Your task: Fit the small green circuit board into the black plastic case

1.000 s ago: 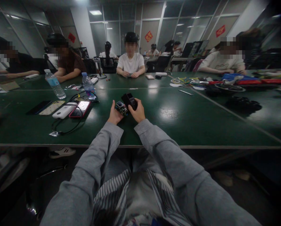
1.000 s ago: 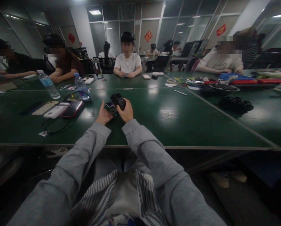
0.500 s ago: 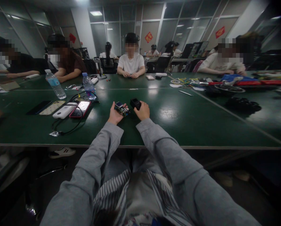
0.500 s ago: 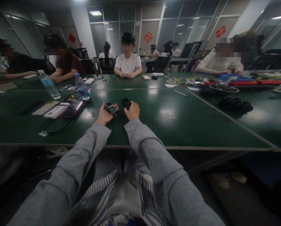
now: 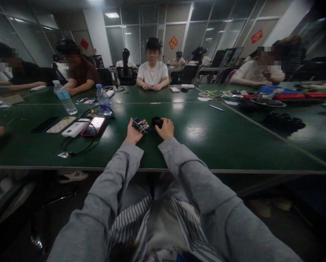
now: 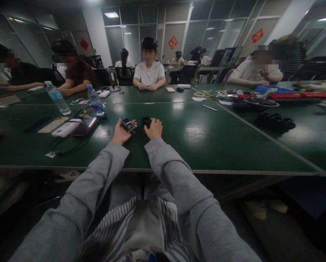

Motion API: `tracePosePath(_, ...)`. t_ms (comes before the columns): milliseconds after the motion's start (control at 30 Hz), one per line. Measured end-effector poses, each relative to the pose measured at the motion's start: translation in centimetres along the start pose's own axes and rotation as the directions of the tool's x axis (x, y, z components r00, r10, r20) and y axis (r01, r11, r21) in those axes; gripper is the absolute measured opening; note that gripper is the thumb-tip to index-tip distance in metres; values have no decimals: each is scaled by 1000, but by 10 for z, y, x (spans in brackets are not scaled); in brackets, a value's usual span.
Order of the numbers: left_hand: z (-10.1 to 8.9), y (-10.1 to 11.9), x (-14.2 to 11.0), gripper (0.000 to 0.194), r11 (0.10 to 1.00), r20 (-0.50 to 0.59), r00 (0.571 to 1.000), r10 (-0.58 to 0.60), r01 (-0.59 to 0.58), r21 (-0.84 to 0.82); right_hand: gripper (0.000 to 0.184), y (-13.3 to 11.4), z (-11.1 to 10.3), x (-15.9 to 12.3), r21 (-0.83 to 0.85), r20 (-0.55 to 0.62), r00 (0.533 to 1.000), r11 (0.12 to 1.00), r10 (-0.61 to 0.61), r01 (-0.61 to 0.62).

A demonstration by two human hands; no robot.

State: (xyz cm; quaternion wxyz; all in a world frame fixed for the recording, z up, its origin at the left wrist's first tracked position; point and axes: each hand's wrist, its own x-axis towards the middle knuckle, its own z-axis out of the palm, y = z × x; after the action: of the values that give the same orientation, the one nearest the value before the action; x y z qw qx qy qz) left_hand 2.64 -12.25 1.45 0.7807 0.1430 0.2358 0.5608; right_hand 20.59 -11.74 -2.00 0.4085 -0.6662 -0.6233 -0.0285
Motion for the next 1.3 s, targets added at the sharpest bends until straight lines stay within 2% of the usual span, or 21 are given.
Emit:
tracePosePath(400, -3, 1, 3, 41, 1000, -15, 1000, 9, -9, 8, 42, -2, -3, -2, 46, 36, 999, 999, 7, -8)
tracePosePath(533, -4, 1, 5, 40, 1000, -14, 1000, 9, -9, 8, 41, -6, -6, -1, 137, -17, 1000, 990, 17, -15)
tracePosePath(667, -4, 0, 4, 42, 1000, 10, 1000, 4, -4, 16, 41, -19, -11, -5, 290, -142, 987, 950, -76, 115)
tracePosePath(867, 2, -2, -2, 43, 999, 26, 999, -32, 31, 41, 49, -48, -8, -24, 475, -227, 943, 817, -243, 326)
tracePosePath(1000, 6, -4, -5, 46, 998, 2, 999, -38, 38, 52, 49, -55, -5, -29, 503, -194, 937, 790, -290, 349)
tracePosePath(1200, 3, -3, -4, 55, 994, 103, 991, -81, 72, 84, 43, -48, 0, -24, 524, -144, 955, 798, -260, 296)
tracePosePath(1300, 2, -2, -2, 54, 993, 89, 993, -77, 68, 97, 41, -45, 5, -24, 521, -71, 954, 805, -291, 284)
